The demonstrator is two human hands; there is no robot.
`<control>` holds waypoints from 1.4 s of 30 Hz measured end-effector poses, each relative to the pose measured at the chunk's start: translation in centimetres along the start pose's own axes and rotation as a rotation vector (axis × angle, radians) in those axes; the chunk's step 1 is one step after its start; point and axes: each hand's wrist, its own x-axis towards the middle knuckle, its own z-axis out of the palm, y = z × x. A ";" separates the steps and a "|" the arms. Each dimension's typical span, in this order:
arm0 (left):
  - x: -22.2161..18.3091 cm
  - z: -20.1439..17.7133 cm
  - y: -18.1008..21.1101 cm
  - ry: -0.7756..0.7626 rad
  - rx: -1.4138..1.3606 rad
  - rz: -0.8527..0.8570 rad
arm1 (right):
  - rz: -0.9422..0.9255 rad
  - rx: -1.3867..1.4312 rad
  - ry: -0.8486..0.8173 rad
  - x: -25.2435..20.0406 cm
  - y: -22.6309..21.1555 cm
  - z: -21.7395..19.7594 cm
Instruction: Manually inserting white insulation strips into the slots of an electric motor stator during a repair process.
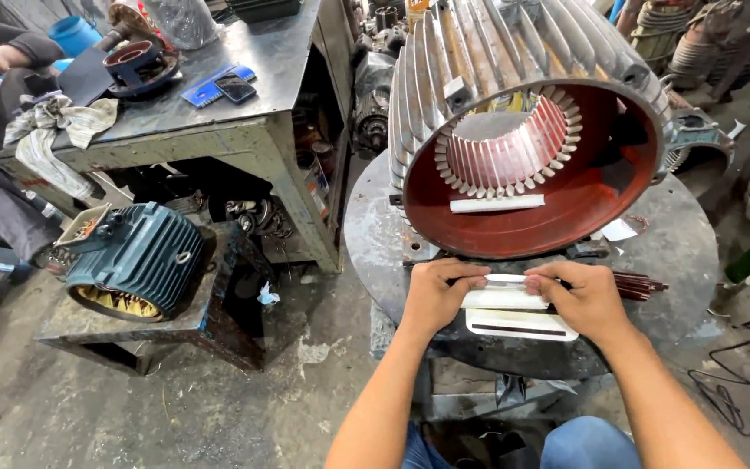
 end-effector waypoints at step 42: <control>-0.3 0.8 0.2 0.067 0.445 0.500 | -0.564 -0.185 0.084 0.7 -3.0 1.5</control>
